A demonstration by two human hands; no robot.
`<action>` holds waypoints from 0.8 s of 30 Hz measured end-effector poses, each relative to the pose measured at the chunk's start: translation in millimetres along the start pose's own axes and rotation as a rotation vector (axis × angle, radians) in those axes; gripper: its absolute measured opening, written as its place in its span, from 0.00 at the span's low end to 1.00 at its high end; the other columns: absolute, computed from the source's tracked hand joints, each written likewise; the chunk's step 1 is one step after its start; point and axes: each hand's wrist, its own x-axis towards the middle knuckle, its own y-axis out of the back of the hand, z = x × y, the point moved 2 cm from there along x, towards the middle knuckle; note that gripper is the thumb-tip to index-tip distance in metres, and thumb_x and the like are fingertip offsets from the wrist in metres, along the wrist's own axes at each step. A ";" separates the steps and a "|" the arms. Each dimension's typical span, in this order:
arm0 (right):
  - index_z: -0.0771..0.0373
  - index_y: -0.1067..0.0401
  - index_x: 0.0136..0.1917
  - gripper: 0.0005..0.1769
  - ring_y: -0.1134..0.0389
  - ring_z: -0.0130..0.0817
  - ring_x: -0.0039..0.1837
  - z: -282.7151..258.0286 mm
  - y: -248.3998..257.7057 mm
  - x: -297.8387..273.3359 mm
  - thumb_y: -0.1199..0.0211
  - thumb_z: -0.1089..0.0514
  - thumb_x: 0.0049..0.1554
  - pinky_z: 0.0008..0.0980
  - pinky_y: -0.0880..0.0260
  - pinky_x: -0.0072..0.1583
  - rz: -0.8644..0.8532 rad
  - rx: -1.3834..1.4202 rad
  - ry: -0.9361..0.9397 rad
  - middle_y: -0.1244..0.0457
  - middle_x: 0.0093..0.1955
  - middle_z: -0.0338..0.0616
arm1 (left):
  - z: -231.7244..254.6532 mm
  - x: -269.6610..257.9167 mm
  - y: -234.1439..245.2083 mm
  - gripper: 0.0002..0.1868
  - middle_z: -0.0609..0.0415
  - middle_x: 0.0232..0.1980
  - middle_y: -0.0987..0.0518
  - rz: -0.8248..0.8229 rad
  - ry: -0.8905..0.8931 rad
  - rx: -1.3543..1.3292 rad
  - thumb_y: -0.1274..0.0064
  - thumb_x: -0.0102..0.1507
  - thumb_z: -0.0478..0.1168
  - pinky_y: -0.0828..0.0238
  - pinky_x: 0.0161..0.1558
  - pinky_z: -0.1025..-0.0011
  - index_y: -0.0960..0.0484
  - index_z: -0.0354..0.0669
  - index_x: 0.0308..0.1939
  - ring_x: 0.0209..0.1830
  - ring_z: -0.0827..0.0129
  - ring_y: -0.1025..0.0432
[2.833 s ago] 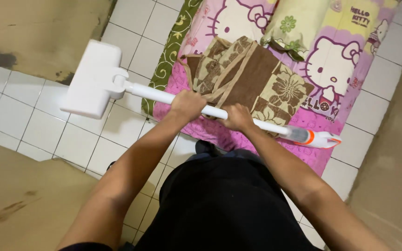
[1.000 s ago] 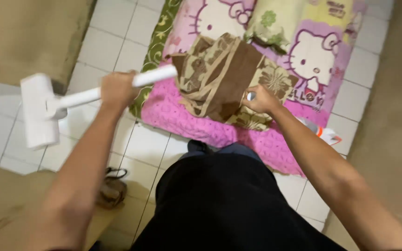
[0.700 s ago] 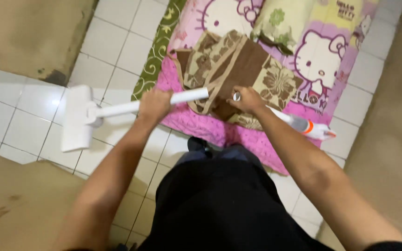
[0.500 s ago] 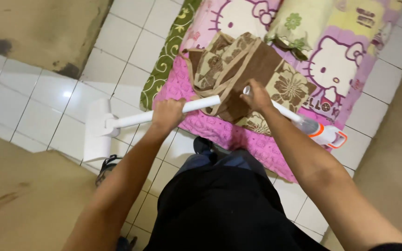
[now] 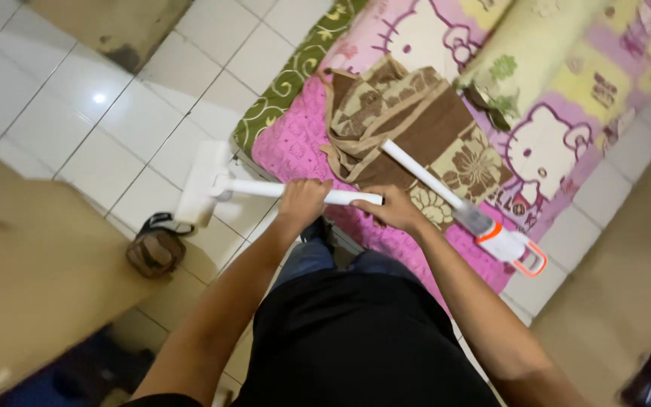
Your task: Assembling a handheld vacuum cleaner and using it to vacuum a bed.
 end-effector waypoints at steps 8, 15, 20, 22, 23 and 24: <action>0.62 0.23 0.62 0.19 0.34 0.25 0.30 -12.8 -37.9 -24.5 0.38 0.49 0.62 0.29 0.33 0.34 -0.061 -0.080 0.378 0.32 0.31 0.41 | 40.4 -73.4 -8.4 0.19 0.49 0.48 0.24 0.349 0.479 0.115 0.37 0.51 0.43 0.39 0.57 0.44 0.17 0.48 0.46 0.55 0.55 0.31; 0.66 0.27 0.64 0.22 0.34 0.31 0.26 47.3 -56.5 -55.4 0.42 0.50 0.63 0.33 0.32 0.29 -0.130 -0.022 0.198 0.34 0.28 0.47 | 87.4 -202.5 -62.3 0.20 0.48 0.54 0.28 0.295 1.023 -0.193 0.39 0.58 0.51 0.42 0.58 0.47 0.18 0.48 0.49 0.58 0.54 0.34; 0.68 0.26 0.63 0.22 0.34 0.30 0.27 89.7 -81.4 -73.1 0.42 0.49 0.65 0.32 0.33 0.30 -0.314 -0.018 0.230 0.35 0.29 0.45 | 155.9 -326.1 -130.8 0.18 0.51 0.56 0.28 0.350 1.360 -0.407 0.41 0.58 0.54 0.41 0.60 0.47 0.17 0.53 0.47 0.61 0.54 0.33; 0.68 0.26 0.63 0.23 0.35 0.29 0.27 94.3 -99.3 -71.6 0.42 0.48 0.66 0.31 0.34 0.30 -0.421 -0.032 0.250 0.36 0.29 0.45 | 184.4 -369.5 -157.3 0.17 0.51 0.57 0.29 0.374 1.506 -0.530 0.41 0.57 0.54 0.41 0.59 0.46 0.17 0.54 0.46 0.62 0.53 0.34; 0.68 0.26 0.64 0.23 0.36 0.30 0.26 97.0 -109.1 -75.8 0.43 0.48 0.65 0.32 0.36 0.29 -0.465 -0.052 0.220 0.36 0.29 0.46 | 204.5 -392.2 -170.5 0.17 0.50 0.58 0.29 0.389 1.562 -0.555 0.42 0.58 0.54 0.41 0.59 0.45 0.17 0.54 0.47 0.62 0.53 0.34; 0.67 0.27 0.64 0.23 0.36 0.31 0.26 99.2 -120.4 -81.3 0.43 0.48 0.65 0.32 0.37 0.29 -0.507 -0.075 0.190 0.37 0.29 0.47 | 225.9 -415.4 -183.9 0.17 0.50 0.58 0.28 0.406 1.616 -0.581 0.42 0.59 0.53 0.41 0.59 0.44 0.17 0.54 0.47 0.63 0.52 0.34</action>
